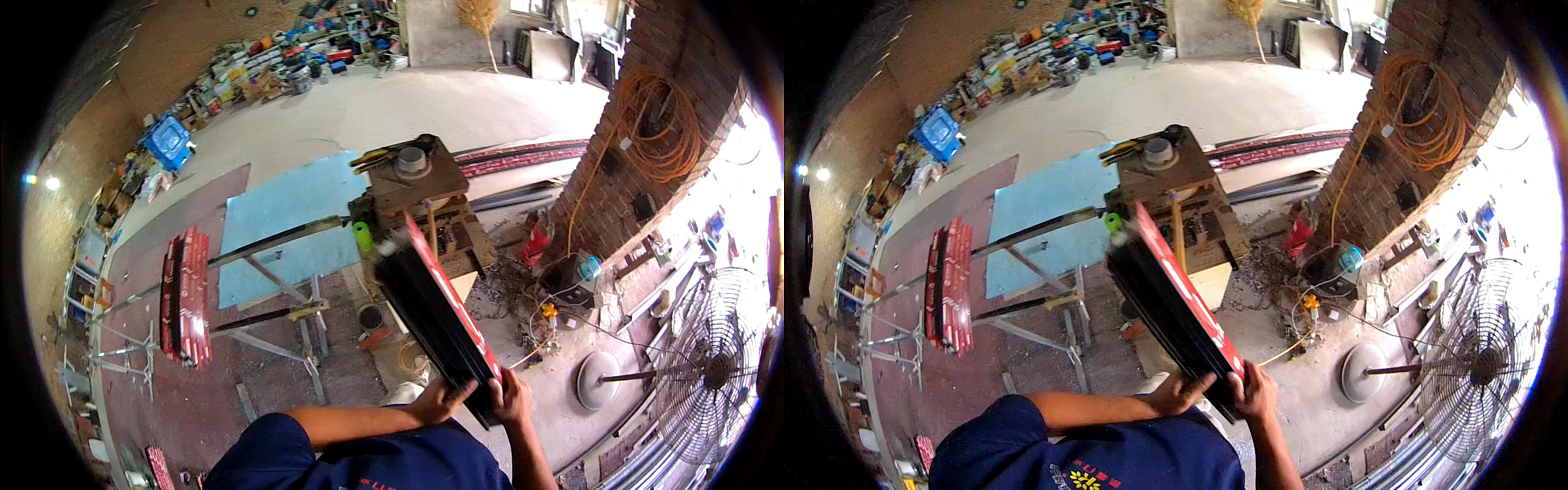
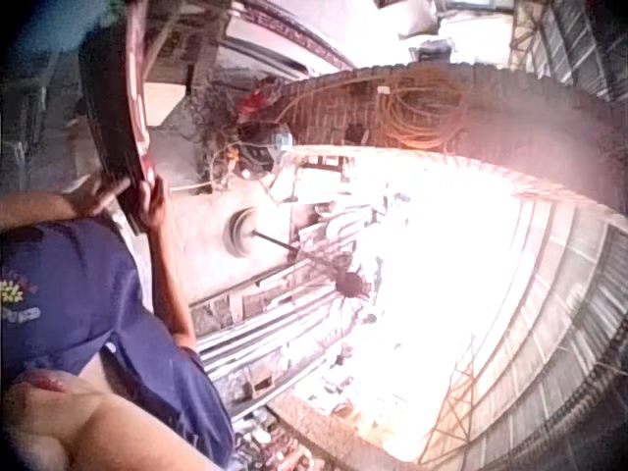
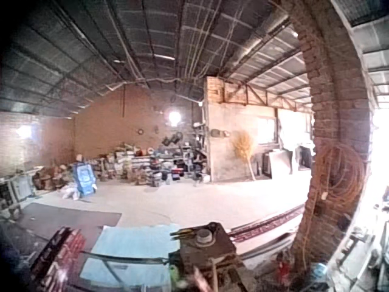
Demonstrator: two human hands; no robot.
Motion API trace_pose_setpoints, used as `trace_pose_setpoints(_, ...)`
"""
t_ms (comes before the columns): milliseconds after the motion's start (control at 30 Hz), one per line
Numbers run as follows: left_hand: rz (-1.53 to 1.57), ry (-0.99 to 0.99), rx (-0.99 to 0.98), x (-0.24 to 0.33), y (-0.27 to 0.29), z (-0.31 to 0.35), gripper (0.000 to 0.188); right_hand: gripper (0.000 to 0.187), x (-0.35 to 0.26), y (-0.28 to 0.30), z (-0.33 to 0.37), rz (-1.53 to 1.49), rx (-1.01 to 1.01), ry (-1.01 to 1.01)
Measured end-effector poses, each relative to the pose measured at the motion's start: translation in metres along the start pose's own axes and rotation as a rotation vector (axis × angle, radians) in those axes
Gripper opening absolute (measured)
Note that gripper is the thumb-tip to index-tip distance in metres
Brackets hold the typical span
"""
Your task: The person repeatedly picks up long black metal profiles from a table, carries them to a machine, feeds them through, and returns them to the table. This cycle is performed multiple times with several profiles.
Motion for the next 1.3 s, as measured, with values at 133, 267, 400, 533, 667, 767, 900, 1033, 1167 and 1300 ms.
trace_pose_setpoints(133,-0.138,-0.082,0.412,0.032,0.053,0.011,0.054,0.043,-0.087,0.017,-0.027,-0.157,0.069,0.13)
trace_pose_setpoints(267,-0.24,-0.211,0.945,0.089,0.148,0.005,0.067,0.046,-0.083,0.016,-0.006,-0.008,0.288,0.325)
trace_pose_setpoints(400,-0.634,0.015,1.205,0.068,0.335,0.023,0.067,0.027,0.014,-0.041,0.039,0.038,0.174,0.105)
trace_pose_setpoints(533,-0.629,0.182,1.175,0.064,0.432,0.049,0.065,0.028,0.119,-0.093,0.119,0.11,-0.052,-0.234)
trace_pose_setpoints(667,-0.65,0.278,1.193,0.036,0.519,0.052,0.066,0.059,0.251,-0.189,0.2,0.064,-0.293,-0.426)
trace_pose_setpoints(767,-0.614,0.33,1.158,0.024,0.566,0.068,0.067,0.052,0.284,-0.238,0.23,-0.197,-0.271,-0.48)
trace_pose_setpoints(900,-0.622,0.339,1.085,0.0,0.633,0.07,0.069,0.046,0.254,-0.265,0.199,-0.347,-0.365,-0.469)
trace_pose_setpoints(1033,-0.541,0.368,1.105,-0.01,0.633,0.053,0.089,0.041,0.18,-0.261,0.146,-0.172,-0.467,-0.373)
trace_pose_setpoints(1167,-0.457,0.145,0.958,0.033,0.618,0.071,0.066,0.036,0.14,-0.273,0.108,-0.144,-0.551,-0.315)
trace_pose_setpoints(1300,-1.048,-0.407,1.292,0.149,0.622,0.145,0.04,0.032,0.132,-0.277,0.078,-0.122,-0.579,-0.255)
Point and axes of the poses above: each hand's wrist, its own z-axis away from the middle knuckle, its own y-axis out of the back of the hand, x = y × z, the point moved 3 cm from there along -z, towards the middle knuckle, and after that the axes turned 10 degrees about z, right-handed, at the moved point
